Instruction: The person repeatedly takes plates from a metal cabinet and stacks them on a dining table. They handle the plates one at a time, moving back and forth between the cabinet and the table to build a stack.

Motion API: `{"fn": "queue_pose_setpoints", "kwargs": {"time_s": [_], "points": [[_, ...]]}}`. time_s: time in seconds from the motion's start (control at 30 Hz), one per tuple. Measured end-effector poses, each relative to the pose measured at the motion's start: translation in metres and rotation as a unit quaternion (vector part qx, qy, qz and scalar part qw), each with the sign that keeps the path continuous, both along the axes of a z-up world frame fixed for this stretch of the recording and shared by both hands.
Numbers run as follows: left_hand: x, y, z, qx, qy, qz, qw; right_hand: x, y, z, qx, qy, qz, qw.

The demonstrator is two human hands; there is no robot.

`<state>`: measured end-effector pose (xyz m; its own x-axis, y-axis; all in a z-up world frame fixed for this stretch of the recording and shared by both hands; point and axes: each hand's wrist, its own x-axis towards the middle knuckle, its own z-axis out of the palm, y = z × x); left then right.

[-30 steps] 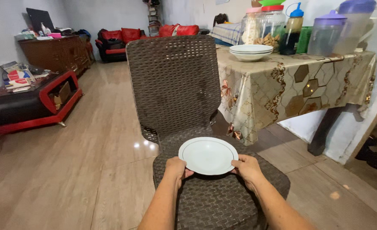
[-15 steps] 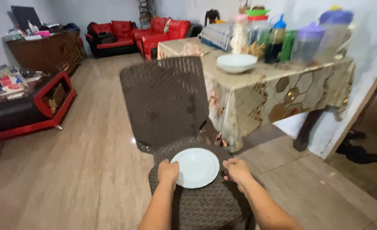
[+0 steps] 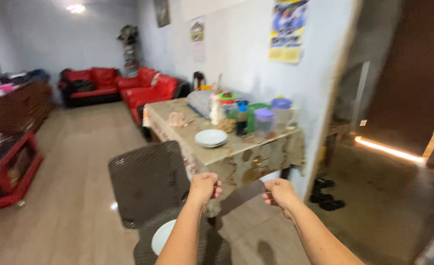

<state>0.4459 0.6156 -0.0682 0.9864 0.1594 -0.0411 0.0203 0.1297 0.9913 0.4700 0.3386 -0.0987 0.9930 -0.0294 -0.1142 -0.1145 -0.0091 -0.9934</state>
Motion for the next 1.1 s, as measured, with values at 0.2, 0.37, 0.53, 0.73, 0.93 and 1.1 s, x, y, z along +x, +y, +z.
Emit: {"fn": "queue_pose_setpoints", "kwargs": {"time_s": [0.2,0.37,0.53,0.73,0.93,1.1], "points": [[-0.072,-0.134,0.070,-0.006,-0.060,-0.108,0.992,-0.142,-0.148,0.071,-0.025,-0.032,-0.104,0.994],[-0.175,-0.245,0.077,0.044,-0.067,-0.186,0.979,-0.276,-0.247,0.079,-0.021,-0.012,-0.190,0.982],[-0.239,-0.343,0.097,0.061,-0.022,-0.231,0.971,-0.379,-0.337,0.066,-0.019,0.001,-0.225,0.974],[-0.305,-0.487,0.107,0.032,-0.043,-0.315,0.947,-0.494,-0.483,0.062,-0.039,0.012,-0.300,0.953],[-0.355,-0.634,0.082,0.022,-0.042,-0.383,0.923,-0.566,-0.617,0.036,-0.093,0.034,-0.316,0.944],[-0.383,-0.747,0.027,0.006,-0.044,-0.404,0.914,-0.597,-0.720,-0.003,-0.121,0.023,-0.312,0.942]]}}
